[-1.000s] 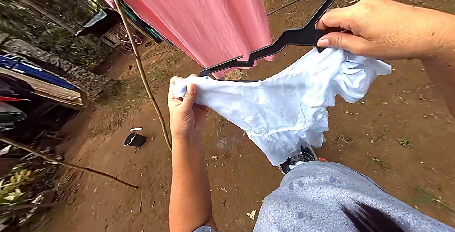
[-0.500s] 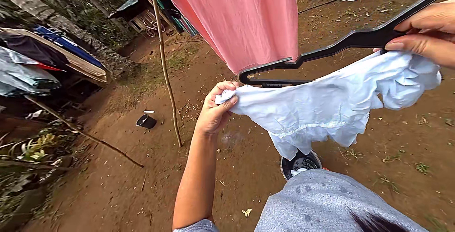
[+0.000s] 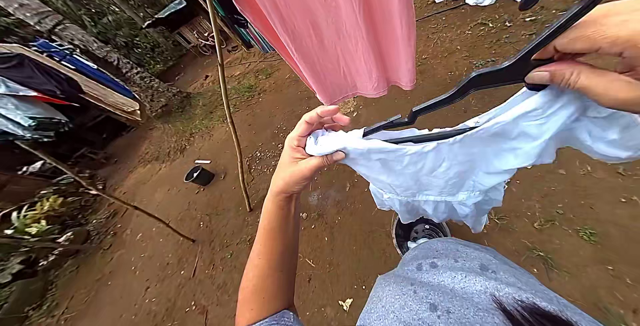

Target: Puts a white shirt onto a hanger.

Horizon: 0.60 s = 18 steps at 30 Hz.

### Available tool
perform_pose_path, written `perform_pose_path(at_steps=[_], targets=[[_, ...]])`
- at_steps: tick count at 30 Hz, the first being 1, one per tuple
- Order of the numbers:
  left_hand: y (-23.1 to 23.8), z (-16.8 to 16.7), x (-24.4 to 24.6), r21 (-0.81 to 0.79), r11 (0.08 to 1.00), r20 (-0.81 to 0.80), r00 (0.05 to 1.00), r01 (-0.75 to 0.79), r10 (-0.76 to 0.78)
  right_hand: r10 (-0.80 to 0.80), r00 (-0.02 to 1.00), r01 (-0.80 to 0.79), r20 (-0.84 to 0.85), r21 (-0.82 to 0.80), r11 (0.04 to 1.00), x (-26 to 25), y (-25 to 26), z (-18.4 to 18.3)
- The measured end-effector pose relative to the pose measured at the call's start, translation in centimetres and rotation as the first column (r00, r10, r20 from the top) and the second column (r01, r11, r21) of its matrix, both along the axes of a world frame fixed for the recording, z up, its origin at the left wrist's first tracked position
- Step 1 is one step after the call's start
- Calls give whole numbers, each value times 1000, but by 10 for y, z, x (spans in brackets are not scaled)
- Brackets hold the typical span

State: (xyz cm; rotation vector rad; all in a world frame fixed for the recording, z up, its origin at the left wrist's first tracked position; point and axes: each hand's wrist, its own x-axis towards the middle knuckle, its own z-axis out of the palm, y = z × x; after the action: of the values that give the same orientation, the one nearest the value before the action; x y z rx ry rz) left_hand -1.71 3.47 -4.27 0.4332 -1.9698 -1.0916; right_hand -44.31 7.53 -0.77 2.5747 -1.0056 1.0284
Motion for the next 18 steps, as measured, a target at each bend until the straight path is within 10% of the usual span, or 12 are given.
perform_pose_path(at_steps=[12, 18], targets=[[16, -2, 19, -97, 948, 177, 932, -304, 317, -252, 935, 190, 249, 246, 950, 28, 27, 17], [24, 10, 4, -187, 962, 334, 908, -197, 251, -231, 954, 188, 189, 224, 956, 39, 31, 20]])
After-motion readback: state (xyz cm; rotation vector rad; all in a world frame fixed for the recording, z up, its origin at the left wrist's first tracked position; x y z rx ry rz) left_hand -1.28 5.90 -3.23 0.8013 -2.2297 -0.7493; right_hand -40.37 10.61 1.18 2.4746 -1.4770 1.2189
